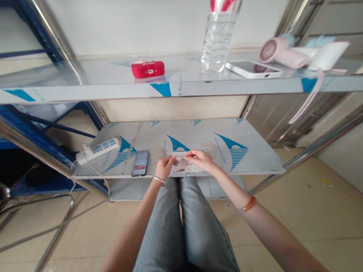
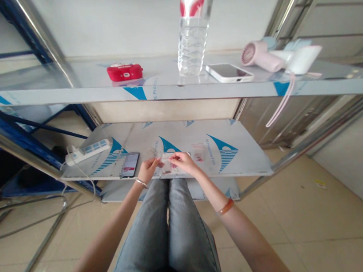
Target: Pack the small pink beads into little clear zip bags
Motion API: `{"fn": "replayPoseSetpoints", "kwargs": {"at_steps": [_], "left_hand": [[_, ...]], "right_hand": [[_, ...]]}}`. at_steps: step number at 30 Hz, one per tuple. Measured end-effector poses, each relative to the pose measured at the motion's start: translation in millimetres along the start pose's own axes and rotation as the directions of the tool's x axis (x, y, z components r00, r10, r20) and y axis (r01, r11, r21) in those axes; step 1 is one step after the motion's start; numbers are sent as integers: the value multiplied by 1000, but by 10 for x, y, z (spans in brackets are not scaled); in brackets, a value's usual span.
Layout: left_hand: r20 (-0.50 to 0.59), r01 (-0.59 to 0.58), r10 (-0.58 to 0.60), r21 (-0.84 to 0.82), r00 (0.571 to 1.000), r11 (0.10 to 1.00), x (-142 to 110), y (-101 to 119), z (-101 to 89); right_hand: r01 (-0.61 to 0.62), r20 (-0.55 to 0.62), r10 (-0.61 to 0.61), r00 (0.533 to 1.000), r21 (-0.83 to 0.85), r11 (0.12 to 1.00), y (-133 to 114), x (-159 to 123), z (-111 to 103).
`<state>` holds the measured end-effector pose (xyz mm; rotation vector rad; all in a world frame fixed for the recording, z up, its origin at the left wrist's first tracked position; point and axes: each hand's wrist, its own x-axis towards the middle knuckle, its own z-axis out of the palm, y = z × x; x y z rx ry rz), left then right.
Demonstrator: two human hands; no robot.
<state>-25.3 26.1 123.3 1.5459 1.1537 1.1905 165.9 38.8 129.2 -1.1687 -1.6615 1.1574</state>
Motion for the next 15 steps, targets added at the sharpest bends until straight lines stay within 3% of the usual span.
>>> {"fn": "replayPoseSetpoints", "kwargs": {"at_steps": [7,15], "left_hand": [[129,123,-102,-163,986,979,17,-21,64],[188,131,-87,-235,978,963,38,-58,127]], "right_hand": [[126,41,-121,992,-178,976,-69,-104,-34],[127,52,-120,991,-176,976,80,-99,31]]}}
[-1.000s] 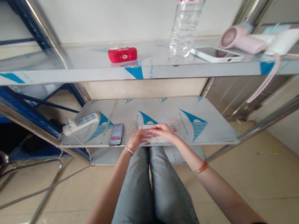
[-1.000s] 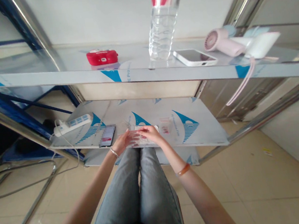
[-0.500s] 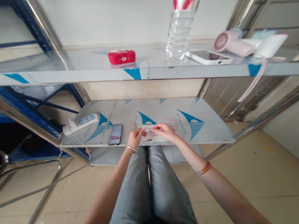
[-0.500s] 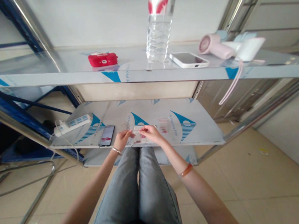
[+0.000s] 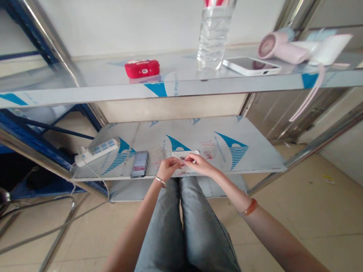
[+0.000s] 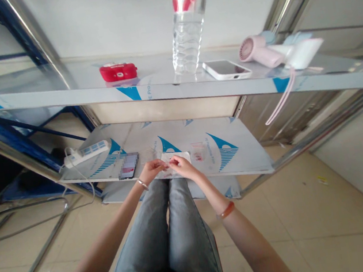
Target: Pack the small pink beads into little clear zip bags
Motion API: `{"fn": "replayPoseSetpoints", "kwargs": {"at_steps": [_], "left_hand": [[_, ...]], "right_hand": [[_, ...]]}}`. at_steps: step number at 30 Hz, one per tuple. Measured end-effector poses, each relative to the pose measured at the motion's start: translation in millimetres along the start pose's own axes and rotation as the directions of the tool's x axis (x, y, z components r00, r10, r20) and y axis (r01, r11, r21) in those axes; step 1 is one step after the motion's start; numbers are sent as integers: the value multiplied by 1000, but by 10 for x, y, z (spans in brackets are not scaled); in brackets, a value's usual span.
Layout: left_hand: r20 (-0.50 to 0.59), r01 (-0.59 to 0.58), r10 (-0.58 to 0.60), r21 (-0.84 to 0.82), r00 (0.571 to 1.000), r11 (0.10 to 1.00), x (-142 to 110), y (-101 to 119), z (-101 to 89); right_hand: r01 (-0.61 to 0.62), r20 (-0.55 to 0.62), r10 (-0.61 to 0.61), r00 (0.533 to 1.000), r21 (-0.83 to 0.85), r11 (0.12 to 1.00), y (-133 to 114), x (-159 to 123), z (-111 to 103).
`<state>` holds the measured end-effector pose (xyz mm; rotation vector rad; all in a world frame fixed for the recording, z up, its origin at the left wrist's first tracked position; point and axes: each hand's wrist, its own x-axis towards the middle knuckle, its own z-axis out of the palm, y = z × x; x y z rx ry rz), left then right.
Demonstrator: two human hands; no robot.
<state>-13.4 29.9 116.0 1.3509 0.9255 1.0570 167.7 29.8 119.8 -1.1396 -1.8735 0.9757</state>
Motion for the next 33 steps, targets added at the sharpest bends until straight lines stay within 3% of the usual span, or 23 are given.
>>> {"fn": "replayPoseSetpoints", "kwargs": {"at_steps": [10,16,23,28,33], "left_hand": [[123,60,-69,74,990,995,58,-231,-119],[79,118,-128,111,989,987,42,-341,-262],[68,157,-165,108,984,982,18,-364,-212],[96,96,-132,311,987,945,64,-349,-125],[165,0,-96,504,982,864,142,-315,-31]], "right_hand": [[-54,63,59,996,-84,995,171,-33,171],[-61,51,62,997,-25,998,288,19,371],[-32,120,28,992,36,999,266,21,344],[-88,109,104,989,-145,985,262,-8,250],[-215,57,264,963,-429,877,187,-1,155]]}}
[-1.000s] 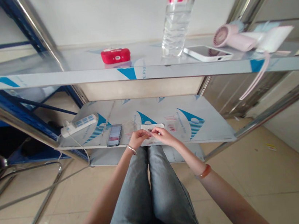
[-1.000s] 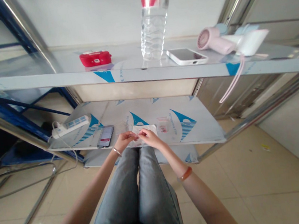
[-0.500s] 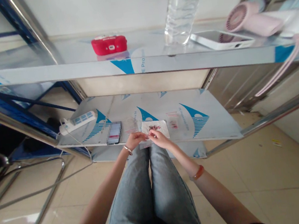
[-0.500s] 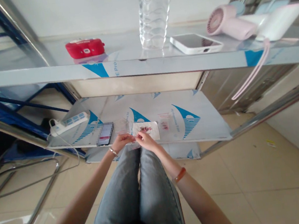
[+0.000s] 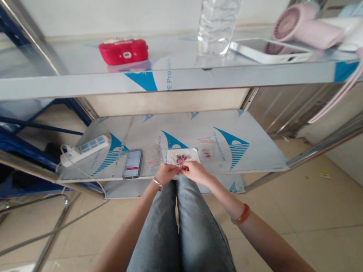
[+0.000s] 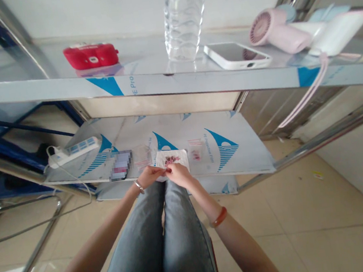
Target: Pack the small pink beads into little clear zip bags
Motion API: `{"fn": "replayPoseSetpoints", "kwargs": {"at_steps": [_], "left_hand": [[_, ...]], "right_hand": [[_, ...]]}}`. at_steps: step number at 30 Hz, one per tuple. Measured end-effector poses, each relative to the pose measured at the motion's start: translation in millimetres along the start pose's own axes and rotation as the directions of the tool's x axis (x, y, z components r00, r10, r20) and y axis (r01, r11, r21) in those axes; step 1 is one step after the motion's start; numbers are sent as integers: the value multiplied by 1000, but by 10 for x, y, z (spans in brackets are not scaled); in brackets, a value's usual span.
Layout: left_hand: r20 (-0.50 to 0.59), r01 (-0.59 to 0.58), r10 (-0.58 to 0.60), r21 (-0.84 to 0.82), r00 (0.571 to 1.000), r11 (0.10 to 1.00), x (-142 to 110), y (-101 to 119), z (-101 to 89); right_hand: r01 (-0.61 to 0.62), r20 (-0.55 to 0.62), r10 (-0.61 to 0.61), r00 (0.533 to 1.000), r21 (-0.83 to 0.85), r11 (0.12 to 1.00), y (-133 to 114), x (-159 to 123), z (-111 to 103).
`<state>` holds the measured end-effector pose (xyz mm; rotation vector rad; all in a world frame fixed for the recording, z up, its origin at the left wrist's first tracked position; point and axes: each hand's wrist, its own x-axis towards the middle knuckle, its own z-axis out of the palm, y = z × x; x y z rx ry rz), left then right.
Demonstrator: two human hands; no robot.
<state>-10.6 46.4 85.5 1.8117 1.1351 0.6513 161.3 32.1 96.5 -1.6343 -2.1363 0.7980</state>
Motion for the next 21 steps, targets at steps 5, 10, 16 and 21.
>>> {"fn": "replayPoseSetpoints", "kwargs": {"at_steps": [5,10,16,21], "left_hand": [[-96,-1,6,50,995,999,79,-5,135],[-134,-29,29,0,991,1000,31,-103,259],[-64,38,-44,-86,997,996,-79,-259,356],[52,84,-79,-108,996,991,-148,-270,450]], "right_hand": [[25,-16,-27,1000,-115,993,15,-27,-25],[31,20,-28,999,-216,976,15,-96,14],[41,110,-7,994,-313,949,58,-247,65],[29,136,11,991,-294,955,225,-453,73]]}}
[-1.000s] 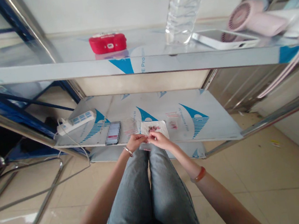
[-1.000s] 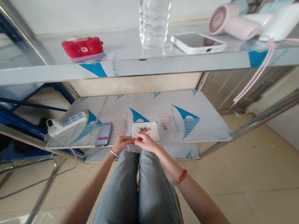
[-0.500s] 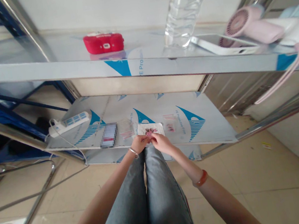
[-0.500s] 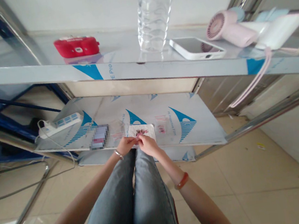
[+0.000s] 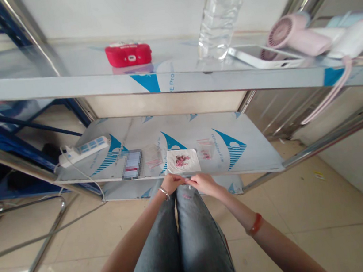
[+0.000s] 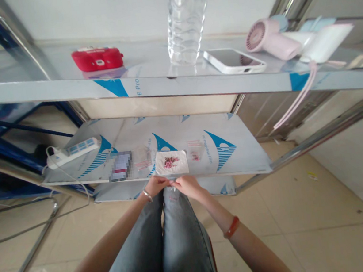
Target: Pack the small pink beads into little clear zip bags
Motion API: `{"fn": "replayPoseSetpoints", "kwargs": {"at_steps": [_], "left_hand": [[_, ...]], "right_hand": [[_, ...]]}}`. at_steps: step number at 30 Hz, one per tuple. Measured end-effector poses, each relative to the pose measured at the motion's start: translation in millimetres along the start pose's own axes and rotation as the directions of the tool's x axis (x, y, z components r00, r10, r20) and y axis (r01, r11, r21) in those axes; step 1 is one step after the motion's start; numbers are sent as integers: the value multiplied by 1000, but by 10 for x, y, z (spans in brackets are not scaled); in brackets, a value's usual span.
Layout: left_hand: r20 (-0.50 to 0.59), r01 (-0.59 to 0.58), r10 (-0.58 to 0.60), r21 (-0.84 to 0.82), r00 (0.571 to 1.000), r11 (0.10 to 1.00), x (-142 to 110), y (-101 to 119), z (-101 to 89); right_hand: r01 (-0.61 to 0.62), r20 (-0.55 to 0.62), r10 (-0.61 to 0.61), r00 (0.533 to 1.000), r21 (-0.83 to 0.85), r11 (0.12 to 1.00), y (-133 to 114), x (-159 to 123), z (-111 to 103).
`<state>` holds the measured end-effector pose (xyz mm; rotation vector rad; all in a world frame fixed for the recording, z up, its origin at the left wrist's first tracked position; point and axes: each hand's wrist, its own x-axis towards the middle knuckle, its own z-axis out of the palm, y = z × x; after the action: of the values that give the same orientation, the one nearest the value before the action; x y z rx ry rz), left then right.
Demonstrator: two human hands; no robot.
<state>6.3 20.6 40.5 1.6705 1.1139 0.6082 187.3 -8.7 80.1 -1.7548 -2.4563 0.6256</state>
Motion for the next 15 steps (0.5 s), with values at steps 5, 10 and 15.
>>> {"fn": "replayPoseSetpoints", "kwargs": {"at_steps": [5,10,15], "left_hand": [[163,-49,12,224,987,973,-79,116,118],[208,-65,-20,395,978,916,-88,312,268],[241,-129,-1,523,970,842,88,425,364]], "right_hand": [[37,-16,-36,999,39,999,248,-259,155],[126,-110,-120,987,41,991,518,-404,222],[115,-104,-108,989,59,992,774,-397,87]]}}
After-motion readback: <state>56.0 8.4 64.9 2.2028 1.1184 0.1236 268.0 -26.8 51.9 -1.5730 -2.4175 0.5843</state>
